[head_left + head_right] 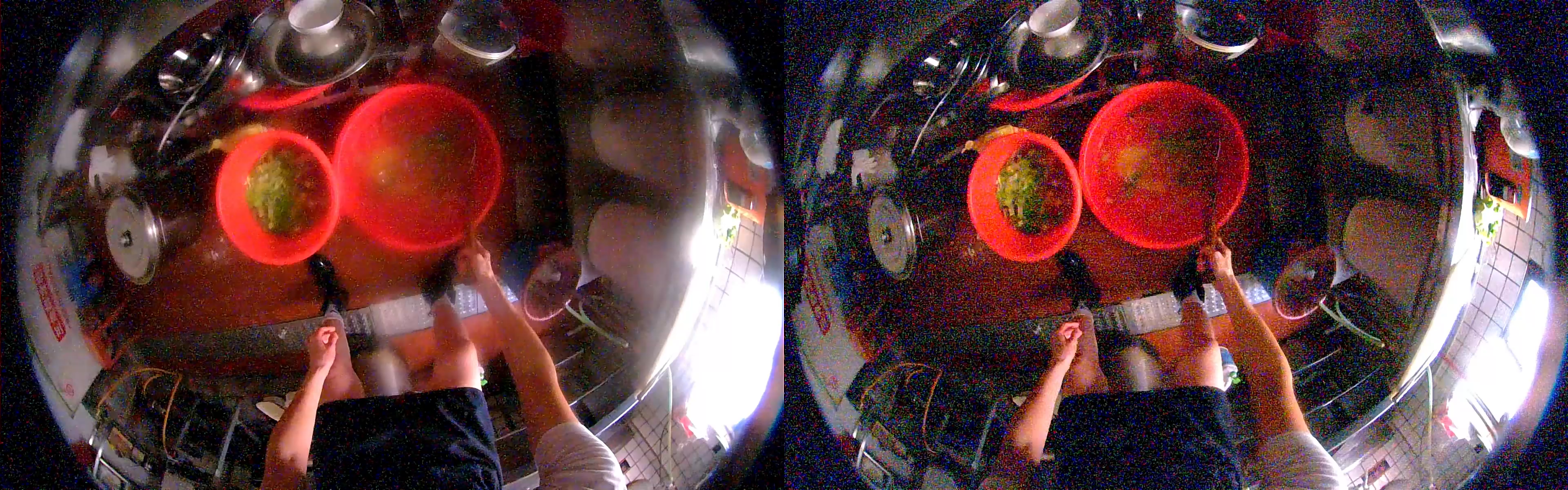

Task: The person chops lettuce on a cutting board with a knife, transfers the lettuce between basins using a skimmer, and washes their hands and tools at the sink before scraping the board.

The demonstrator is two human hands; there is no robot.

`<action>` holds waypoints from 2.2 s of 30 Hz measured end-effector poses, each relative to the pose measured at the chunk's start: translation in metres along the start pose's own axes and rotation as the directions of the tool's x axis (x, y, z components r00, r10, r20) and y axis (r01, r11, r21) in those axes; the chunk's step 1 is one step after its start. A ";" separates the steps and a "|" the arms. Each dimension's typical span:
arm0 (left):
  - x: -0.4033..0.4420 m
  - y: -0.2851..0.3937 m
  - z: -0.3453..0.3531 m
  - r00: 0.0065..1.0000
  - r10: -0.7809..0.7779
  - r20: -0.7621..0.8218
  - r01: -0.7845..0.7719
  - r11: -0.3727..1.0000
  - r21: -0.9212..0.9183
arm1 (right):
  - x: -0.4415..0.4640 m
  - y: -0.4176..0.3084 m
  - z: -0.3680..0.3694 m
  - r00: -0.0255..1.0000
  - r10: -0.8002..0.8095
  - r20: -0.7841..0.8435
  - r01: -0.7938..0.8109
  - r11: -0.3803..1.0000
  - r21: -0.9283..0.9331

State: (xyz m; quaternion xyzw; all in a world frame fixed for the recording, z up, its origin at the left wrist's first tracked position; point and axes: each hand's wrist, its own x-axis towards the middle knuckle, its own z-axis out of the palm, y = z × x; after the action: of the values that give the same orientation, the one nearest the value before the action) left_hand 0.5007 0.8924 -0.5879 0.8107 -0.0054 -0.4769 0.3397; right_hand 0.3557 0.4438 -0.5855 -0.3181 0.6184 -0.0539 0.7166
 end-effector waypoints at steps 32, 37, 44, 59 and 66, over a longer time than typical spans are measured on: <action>-0.002 0.049 0.015 0.999 0.006 0.044 -0.006 1.000 0.005 | -0.050 0.007 -0.025 0.864 0.300 0.403 -0.348 0.936 0.050; 0.001 0.041 0.023 0.994 0.111 0.012 -0.111 0.994 0.015 | -0.126 -0.034 -0.035 0.918 0.271 0.288 -0.232 0.959 -0.163; -0.004 0.013 0.024 0.997 0.072 0.043 -0.068 0.994 -0.086 | -0.214 -0.021 -0.025 0.867 0.409 0.287 -0.370 0.911 -0.179; -0.010 0.009 0.004 0.998 0.020 0.055 -0.015 0.995 -0.094 | -0.215 0.011 0.084 0.895 -0.210 0.394 0.444 0.511 -0.736; -0.017 0.000 0.010 0.995 0.097 0.025 -0.099 0.991 0.085 | -0.160 -0.086 0.005 0.793 -0.582 0.181 0.490 0.432 -0.757</action>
State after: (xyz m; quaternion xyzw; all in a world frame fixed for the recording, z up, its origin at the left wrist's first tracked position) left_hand 0.4837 0.8930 -0.5775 0.8184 -0.0694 -0.4674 0.3271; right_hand 0.3508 0.4532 -0.4041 -0.7688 0.4827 -0.0253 0.4187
